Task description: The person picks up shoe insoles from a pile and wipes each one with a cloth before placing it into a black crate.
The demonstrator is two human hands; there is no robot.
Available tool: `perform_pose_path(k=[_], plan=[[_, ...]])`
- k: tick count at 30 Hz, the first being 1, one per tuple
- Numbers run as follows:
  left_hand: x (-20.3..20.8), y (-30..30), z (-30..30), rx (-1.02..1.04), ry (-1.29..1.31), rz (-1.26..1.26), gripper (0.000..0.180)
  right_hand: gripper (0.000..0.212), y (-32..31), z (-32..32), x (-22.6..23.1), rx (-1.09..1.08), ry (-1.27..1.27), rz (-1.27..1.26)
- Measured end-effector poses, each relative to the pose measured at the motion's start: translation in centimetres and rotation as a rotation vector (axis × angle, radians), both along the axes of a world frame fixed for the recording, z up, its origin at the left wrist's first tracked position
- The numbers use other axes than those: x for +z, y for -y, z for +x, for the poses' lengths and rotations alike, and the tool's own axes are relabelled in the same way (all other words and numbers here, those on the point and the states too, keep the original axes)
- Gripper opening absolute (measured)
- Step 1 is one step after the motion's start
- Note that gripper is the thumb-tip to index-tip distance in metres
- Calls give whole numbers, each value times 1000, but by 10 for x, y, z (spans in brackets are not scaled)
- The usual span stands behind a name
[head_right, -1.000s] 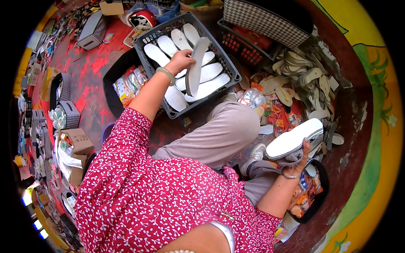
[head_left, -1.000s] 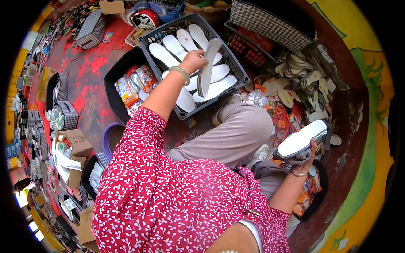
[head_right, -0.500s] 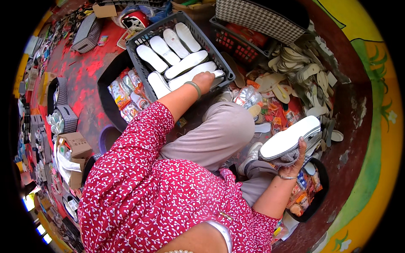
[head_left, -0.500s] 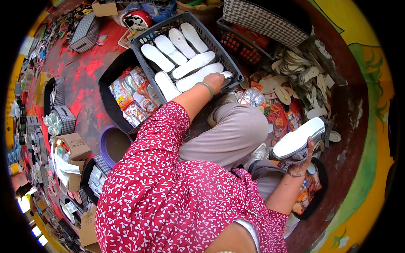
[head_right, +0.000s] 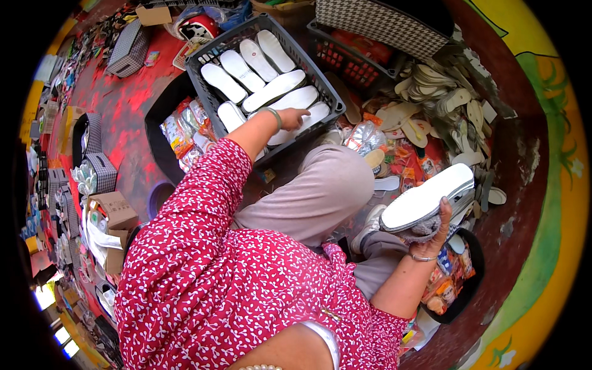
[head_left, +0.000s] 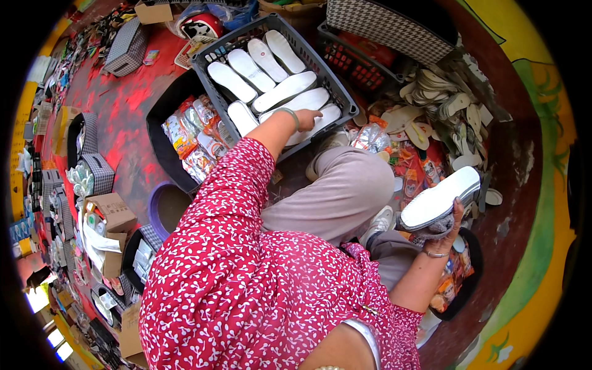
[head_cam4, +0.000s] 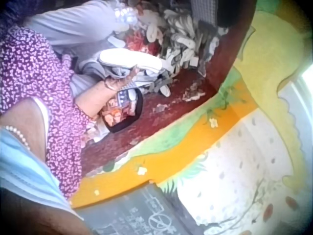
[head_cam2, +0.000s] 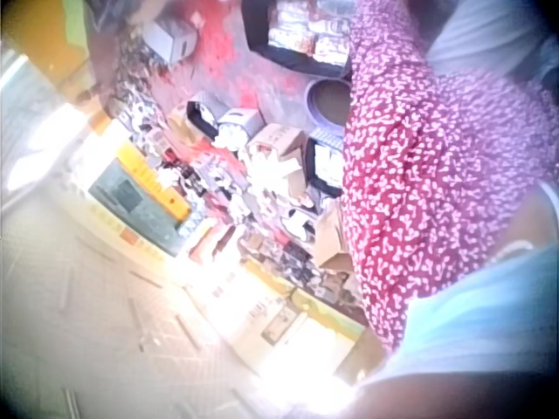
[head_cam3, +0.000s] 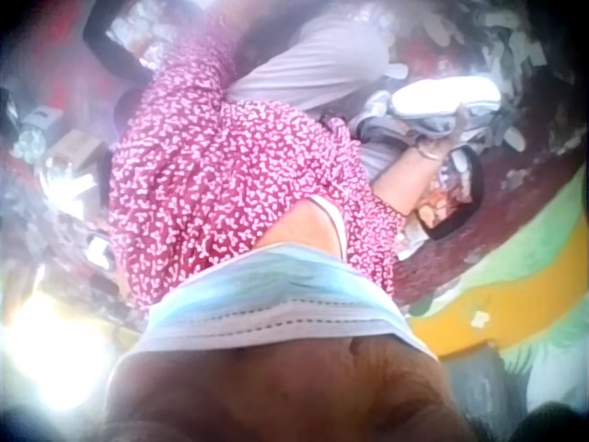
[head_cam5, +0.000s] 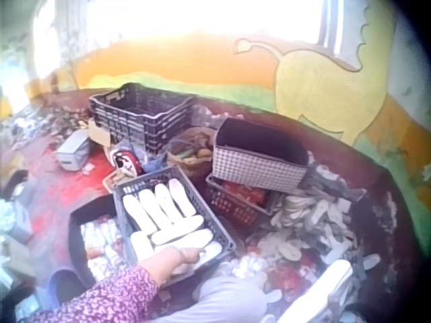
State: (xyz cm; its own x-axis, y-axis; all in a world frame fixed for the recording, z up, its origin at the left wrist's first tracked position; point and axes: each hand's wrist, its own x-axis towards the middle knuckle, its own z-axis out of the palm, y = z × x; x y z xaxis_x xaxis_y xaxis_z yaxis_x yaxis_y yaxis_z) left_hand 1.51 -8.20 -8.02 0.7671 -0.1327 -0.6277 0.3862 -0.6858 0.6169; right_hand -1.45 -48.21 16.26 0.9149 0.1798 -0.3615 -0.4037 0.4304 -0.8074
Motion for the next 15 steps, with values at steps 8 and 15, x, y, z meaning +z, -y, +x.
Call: perform_pose_path(k=[8,15], plan=[[51,-67,-24,30,188,140,22,54,2,1,1,54,-7,58],[17,-25,-53,-167,103,140,29,55,4,3,-4,53,15,64]])
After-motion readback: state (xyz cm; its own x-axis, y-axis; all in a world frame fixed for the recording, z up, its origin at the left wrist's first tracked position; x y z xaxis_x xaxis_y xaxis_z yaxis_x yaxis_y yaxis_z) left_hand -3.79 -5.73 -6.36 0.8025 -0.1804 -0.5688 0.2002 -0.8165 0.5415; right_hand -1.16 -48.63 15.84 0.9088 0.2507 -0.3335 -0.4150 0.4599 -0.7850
